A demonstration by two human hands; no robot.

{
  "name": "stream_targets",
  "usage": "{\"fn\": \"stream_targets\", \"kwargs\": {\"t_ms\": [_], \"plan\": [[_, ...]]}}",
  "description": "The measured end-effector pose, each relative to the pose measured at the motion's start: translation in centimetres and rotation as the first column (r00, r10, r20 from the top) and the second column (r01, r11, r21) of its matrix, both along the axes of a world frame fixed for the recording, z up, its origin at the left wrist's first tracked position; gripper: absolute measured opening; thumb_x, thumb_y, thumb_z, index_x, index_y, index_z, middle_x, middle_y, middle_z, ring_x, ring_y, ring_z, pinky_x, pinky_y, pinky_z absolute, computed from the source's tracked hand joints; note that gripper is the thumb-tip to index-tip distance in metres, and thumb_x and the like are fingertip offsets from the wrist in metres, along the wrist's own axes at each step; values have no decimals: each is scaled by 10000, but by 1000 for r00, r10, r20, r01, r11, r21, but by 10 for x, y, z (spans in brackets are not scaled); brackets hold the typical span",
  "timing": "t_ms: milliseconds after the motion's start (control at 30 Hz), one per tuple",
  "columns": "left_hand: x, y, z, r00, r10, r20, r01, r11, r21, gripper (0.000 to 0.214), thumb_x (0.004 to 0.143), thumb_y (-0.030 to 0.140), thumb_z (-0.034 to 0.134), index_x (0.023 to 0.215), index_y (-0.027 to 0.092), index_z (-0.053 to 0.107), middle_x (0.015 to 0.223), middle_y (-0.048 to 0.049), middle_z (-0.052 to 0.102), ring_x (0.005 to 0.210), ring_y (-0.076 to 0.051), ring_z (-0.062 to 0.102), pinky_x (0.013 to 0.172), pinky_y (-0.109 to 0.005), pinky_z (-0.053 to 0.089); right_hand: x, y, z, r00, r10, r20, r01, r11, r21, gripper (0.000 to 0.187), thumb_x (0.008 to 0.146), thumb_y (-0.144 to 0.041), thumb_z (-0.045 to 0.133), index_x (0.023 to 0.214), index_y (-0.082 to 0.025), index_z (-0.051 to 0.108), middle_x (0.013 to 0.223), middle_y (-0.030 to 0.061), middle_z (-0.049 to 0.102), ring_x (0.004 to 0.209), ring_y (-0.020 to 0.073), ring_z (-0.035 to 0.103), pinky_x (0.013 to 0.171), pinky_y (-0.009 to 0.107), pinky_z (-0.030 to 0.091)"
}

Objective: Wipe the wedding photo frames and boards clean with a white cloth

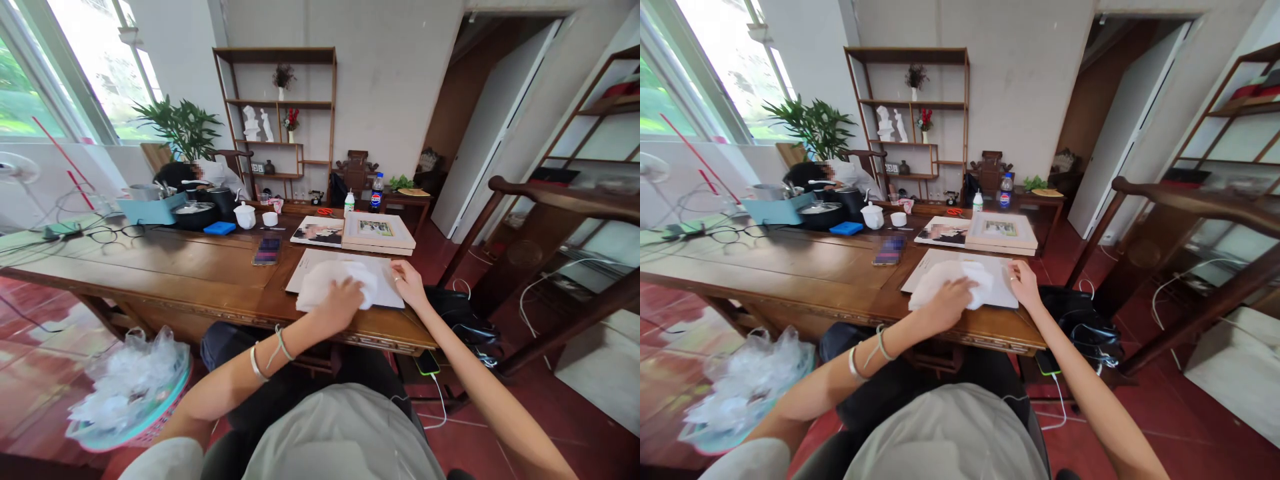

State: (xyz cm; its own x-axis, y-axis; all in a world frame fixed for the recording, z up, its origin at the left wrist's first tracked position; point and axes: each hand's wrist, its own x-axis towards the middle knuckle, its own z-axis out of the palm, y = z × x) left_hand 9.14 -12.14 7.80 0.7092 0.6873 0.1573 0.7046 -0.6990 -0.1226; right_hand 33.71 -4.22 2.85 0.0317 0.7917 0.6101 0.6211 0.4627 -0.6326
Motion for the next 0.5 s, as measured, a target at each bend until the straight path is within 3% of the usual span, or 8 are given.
{"fn": "stream_targets", "kwargs": {"t_ms": [133,267,367,500], "plan": [[-23,52,3,983,183,-2,-183,982,-40,401,798,22,447,1124,182,618,1451,-131,401,1353,-372,319,985,-642,376,1,2,-3,985,65,158,-61,998,-27,249,788,-245,481,1000,-221,611,1080,77,667,995,238,629,920,433,486],[-12,83,-1,991,137,4,-137,989,-48,294,881,175,443,1109,188,629,1511,-110,317,1379,-390,254,1002,-695,299,0,3,-3,985,6,170,10,996,-92,288,854,-334,448,1072,-231,606,1159,88,660,1069,266,612,956,459,453],[20,79,-3,998,69,-5,-69,997,-47,282,886,242,470,1102,190,643,1526,-103,296,1388,-406,223,1000,-709,275,1,3,-1,994,-91,55,99,983,-154,343,889,-422,403,1092,-233,603,1128,91,678,1047,275,624,937,472,462],[52,53,-2,996,-84,5,84,996,15,251,866,267,490,1013,218,686,1490,-71,376,1369,-381,279,1016,-675,280,2,1,0,997,-64,-52,57,990,-125,386,897,-492,395,1115,-244,593,1169,75,665,1090,257,604,969,452,445]]}}
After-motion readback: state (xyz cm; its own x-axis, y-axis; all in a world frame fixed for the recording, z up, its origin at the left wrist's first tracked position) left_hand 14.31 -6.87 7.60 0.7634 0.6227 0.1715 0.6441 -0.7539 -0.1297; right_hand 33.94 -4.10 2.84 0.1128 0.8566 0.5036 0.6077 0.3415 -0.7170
